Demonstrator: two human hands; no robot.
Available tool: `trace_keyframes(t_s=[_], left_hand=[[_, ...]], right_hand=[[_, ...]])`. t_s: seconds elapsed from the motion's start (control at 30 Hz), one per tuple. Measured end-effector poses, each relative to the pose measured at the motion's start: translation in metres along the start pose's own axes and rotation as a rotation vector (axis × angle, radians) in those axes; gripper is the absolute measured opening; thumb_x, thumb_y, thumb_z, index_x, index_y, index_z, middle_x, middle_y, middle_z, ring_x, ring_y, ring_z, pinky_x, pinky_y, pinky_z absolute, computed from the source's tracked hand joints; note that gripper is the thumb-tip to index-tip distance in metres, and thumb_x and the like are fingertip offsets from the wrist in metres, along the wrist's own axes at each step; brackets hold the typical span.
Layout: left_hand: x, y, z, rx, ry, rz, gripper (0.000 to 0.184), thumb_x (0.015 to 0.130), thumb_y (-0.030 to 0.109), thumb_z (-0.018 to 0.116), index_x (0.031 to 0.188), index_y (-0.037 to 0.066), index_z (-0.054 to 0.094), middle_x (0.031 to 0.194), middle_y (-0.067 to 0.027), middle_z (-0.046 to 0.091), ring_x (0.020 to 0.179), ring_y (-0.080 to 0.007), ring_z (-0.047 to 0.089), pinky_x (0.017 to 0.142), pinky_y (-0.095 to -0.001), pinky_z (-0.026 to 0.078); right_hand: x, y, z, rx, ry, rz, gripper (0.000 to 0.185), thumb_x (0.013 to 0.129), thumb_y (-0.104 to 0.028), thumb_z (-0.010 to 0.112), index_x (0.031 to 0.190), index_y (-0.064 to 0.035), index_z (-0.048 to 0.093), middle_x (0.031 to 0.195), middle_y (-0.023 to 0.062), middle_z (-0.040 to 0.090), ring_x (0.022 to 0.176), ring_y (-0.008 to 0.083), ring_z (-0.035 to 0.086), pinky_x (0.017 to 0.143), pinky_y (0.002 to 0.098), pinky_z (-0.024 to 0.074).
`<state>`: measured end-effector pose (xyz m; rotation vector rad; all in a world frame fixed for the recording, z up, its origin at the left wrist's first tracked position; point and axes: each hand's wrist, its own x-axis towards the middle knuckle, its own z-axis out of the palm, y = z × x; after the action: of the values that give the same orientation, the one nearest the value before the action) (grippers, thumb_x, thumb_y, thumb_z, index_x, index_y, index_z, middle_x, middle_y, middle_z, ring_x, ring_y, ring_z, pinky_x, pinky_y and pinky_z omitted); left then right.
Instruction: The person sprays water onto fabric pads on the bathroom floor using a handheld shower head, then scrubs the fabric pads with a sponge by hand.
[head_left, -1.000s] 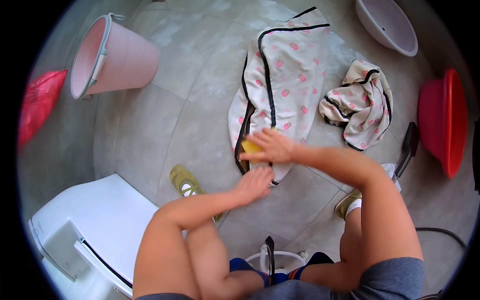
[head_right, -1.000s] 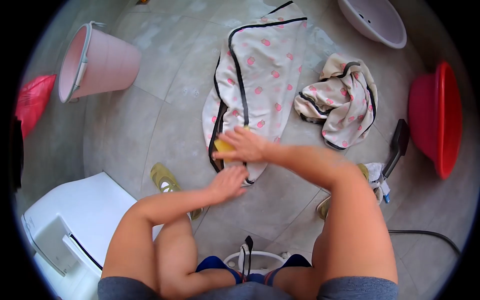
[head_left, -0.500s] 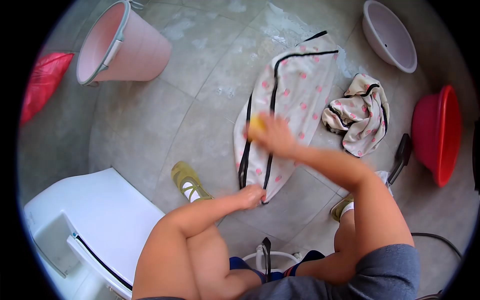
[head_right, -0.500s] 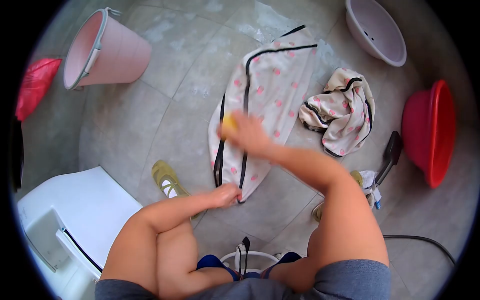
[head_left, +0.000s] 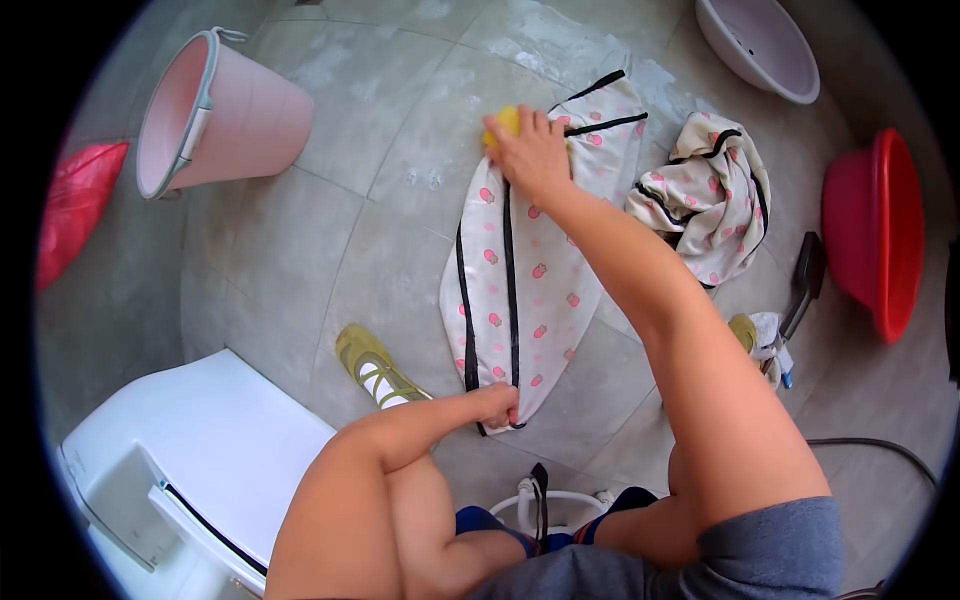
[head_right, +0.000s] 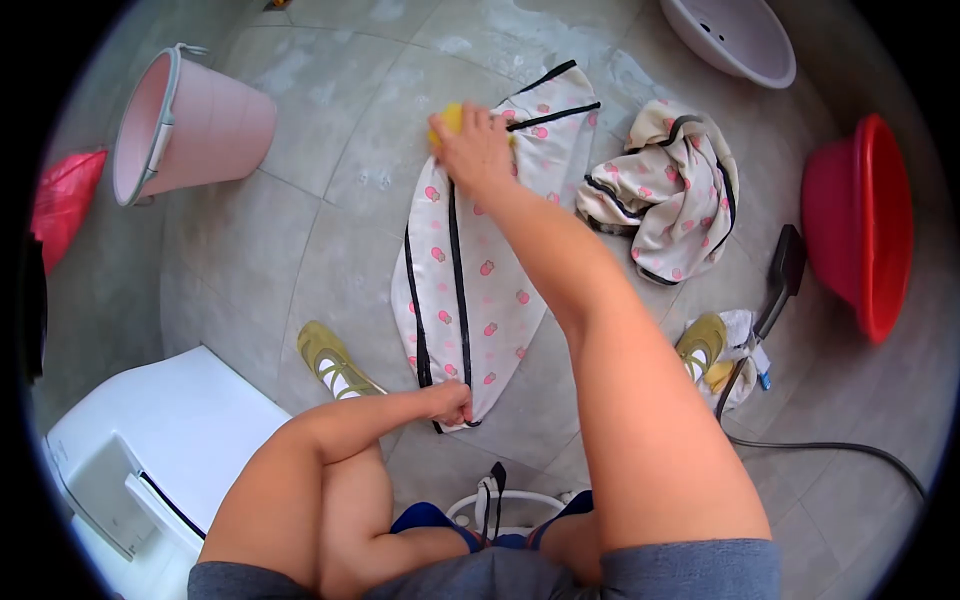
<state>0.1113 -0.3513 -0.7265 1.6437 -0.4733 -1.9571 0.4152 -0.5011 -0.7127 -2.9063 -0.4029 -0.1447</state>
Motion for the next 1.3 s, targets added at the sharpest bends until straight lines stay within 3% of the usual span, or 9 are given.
trace_keyframes(t_s=[0.33,0.4,0.47,0.67,0.77,0.93,0.97,1.13,1.3], left_hand=[[0.004,-0.01,0.005,0.026,0.019,0.083,0.028,0.069,-0.005,0.06,0.093,0.0,0.072,0.071,-0.0108,0.07,0.067,-0.0181,0.068,0.062,-0.031,0.054],[-0.002,-0.002,0.003,-0.028,0.019,0.023,0.03,0.07,-0.006,0.057,0.095,-0.001,0.072,0.073,-0.011,0.07,0.066,-0.0178,0.069,0.061,-0.0306,0.055],[0.001,-0.002,0.003,-0.099,0.016,-0.04,0.03,0.071,-0.007,0.055,0.095,-0.002,0.072,0.074,-0.0111,0.07,0.065,-0.0176,0.069,0.061,-0.0302,0.055],[-0.002,0.002,-0.001,-0.059,0.004,0.002,0.029,0.073,-0.008,0.053,0.094,-0.002,0.072,0.074,-0.0117,0.07,0.066,-0.0177,0.069,0.062,-0.0296,0.056],[-0.003,0.0,0.001,-0.043,0.018,0.021,0.029,0.073,-0.007,0.053,0.094,-0.002,0.072,0.074,-0.0116,0.07,0.067,-0.0179,0.069,0.062,-0.0302,0.056],[0.001,-0.009,0.004,0.031,0.048,0.118,0.028,0.072,-0.006,0.054,0.093,-0.003,0.072,0.072,-0.0118,0.07,0.066,-0.018,0.069,0.062,-0.0306,0.056],[-0.001,-0.009,0.004,-0.01,0.05,0.072,0.028,0.072,-0.006,0.054,0.092,-0.003,0.072,0.072,-0.0117,0.07,0.066,-0.0179,0.069,0.062,-0.0305,0.055],[-0.001,-0.004,0.002,-0.064,0.026,0.012,0.028,0.072,-0.008,0.052,0.091,-0.004,0.072,0.072,-0.0114,0.071,0.067,-0.0169,0.069,0.061,-0.0294,0.055],[-0.004,-0.001,0.0,-0.062,0.047,0.037,0.027,0.072,-0.008,0.054,0.093,-0.003,0.072,0.073,-0.0116,0.07,0.066,-0.0169,0.069,0.061,-0.0297,0.055]], right_hand=[[-0.189,-0.016,-0.002,0.371,-0.326,-0.945,0.032,0.089,-0.02,0.048,0.119,-0.0294,0.054,0.124,0.0161,0.052,0.112,0.0317,0.055,0.086,0.0461,0.0433],[-0.109,0.018,-0.027,0.448,-0.689,-0.37,0.027,0.085,-0.023,0.056,0.112,-0.0269,0.059,0.126,0.0131,0.053,0.11,0.0336,0.056,0.09,0.0454,0.0435],[-0.076,0.082,-0.011,0.104,-0.008,-0.588,0.031,0.086,-0.032,0.059,0.116,-0.0276,0.058,0.125,0.0151,0.052,0.113,0.0329,0.052,0.091,0.0448,0.0428],[-0.108,0.063,-0.023,0.037,-0.036,-0.078,0.042,0.083,-0.024,0.061,0.124,-0.0285,0.054,0.12,0.0161,0.05,0.109,0.0351,0.05,0.086,0.0459,0.0418],[-0.215,0.009,-0.013,0.374,-0.414,-0.598,0.036,0.083,-0.02,0.056,0.119,-0.0259,0.054,0.119,0.016,0.053,0.11,0.0327,0.052,0.089,0.0501,0.0409],[-0.24,0.01,-0.013,0.325,-0.251,-1.064,0.036,0.088,-0.032,0.051,0.123,-0.0274,0.049,0.121,0.0153,0.053,0.108,0.0305,0.055,0.085,0.0441,0.042],[-0.21,0.009,-0.035,0.536,-0.921,-0.404,0.039,0.088,-0.039,0.053,0.121,-0.0181,0.053,0.117,0.0152,0.055,0.108,0.0322,0.054,0.087,0.0484,0.0416],[-0.098,0.111,-0.026,0.016,-0.007,-0.325,0.037,0.085,-0.036,0.061,0.122,-0.0316,0.055,0.121,0.0144,0.05,0.11,0.0326,0.051,0.088,0.0456,0.0417],[-0.159,0.047,-0.022,0.079,-0.153,-0.164,0.04,0.086,-0.032,0.057,0.126,-0.029,0.052,0.119,0.0158,0.049,0.106,0.0309,0.05,0.084,0.0457,0.0402]])
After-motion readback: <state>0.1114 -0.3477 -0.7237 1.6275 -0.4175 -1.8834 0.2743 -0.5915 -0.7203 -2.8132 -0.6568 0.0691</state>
